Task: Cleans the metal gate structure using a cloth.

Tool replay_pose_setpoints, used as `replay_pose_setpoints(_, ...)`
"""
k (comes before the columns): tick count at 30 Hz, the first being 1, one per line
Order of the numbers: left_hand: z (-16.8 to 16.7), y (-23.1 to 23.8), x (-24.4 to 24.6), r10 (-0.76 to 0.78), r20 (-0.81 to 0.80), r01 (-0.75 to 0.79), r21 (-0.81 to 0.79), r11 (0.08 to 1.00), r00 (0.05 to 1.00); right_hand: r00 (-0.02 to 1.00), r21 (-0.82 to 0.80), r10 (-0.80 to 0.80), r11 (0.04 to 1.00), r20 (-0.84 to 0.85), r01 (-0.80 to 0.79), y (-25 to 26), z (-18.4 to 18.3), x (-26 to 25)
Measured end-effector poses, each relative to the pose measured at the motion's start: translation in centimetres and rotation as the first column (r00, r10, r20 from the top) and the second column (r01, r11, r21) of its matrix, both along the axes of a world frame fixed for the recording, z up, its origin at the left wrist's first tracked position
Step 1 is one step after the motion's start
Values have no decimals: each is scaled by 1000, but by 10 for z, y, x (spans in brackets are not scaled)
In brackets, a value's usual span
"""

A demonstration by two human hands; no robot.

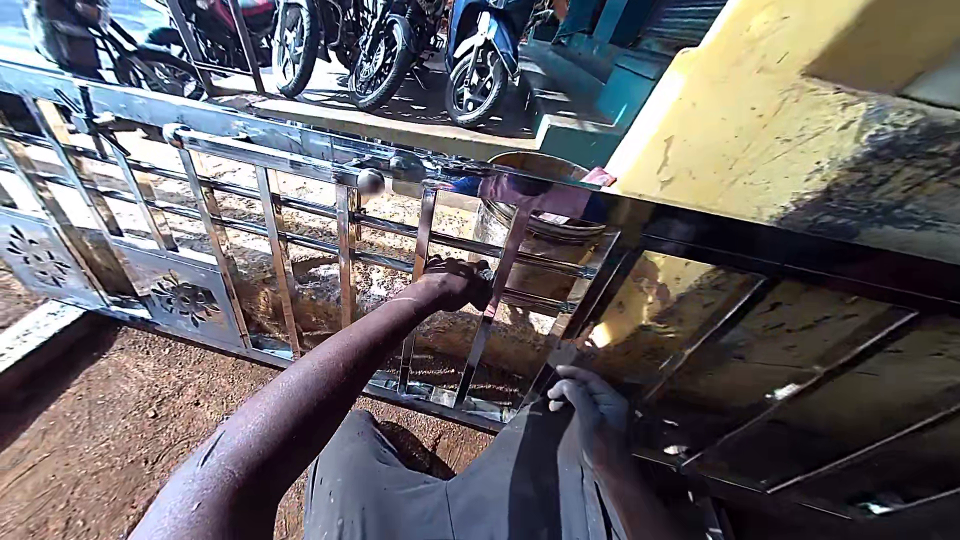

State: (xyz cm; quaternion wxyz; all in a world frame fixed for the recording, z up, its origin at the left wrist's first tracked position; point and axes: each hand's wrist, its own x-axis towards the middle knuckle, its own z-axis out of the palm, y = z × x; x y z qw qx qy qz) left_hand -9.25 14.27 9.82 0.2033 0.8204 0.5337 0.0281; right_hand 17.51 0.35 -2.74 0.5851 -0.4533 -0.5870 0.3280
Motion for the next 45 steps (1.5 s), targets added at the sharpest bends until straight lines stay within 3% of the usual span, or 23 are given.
replay_pose_setpoints(3, 7, 25, 2, -3, 62, 17, -231, 973, 998, 999, -203, -23, 979, -38, 15, -19, -20, -9)
replay_pose_setpoints(5, 20, 30, 4, 11, 0, -10, -336, 942, 1000, 999, -293, -35, 956, -6, 31, -30, -30, -14)
replay_pose_setpoints(7, 30, 30, 6, 42, -46, -56, -377, 924, 998, 999, -222, 17, 975, 43, -7, -33, -49, -15)
replay_pose_setpoints(11, 27, 28, 5, 92, 20, -76, -405, 911, 996, 992, -8, 65, 998, 112, -65, -28, -89, -11)
replay_pose_setpoints(15, 26, 19, 11, 116, -31, -120, -298, 947, 993, 991, -38, 3, 999, 131, 2, -35, -66, -17)
replay_pose_setpoints(17, 25, 12, 15, 114, -144, -138, -171, 976, 983, 994, -50, -1, 999, 111, 7, -36, -63, -17)
replay_pose_setpoints(19, 17, -2, 12, 126, -230, -114, 68, 991, 965, 995, -66, -7, 998, 104, 14, -36, -62, -17)
replay_pose_setpoints(22, -23, -34, -1, 166, -227, -53, 432, 900, 960, 996, -4, -13, 1000, 93, 13, -38, -69, -15)
replay_pose_setpoints(25, -65, -51, -2, 162, -131, -35, 664, 747, 978, 997, 28, 11, 1000, 81, -14, -34, -73, -17)
replay_pose_setpoints(28, -82, -47, 21, 43, 57, -70, 652, 755, 997, 989, 40, 2, 999, 148, -8, -32, -76, -18)
replay_pose_setpoints(30, -92, -35, 21, -29, 175, -93, 649, 755, 984, 994, -7, 28, 1000, 108, -28, -31, -73, -16)
replay_pose_setpoints(32, -96, -19, 8, -108, 155, -41, 731, 681, 982, 996, -60, 30, 998, 79, -25, -33, -67, -16)
replay_pose_setpoints(34, -79, -20, 3, -49, 72, -1, 569, 822, 996, 998, -108, 15, 994, 66, -8, -39, -63, -17)
replay_pose_setpoints(35, -73, -17, 3, -19, 31, 0, 528, 849, 999, 998, -116, 5, 993, 64, 3, -40, -61, -18)
replay_pose_setpoints(45, -77, 1, 0, -151, 56, 75, 671, 738, 987, 982, -59, -66, 995, 175, 77, -49, -70, -29)
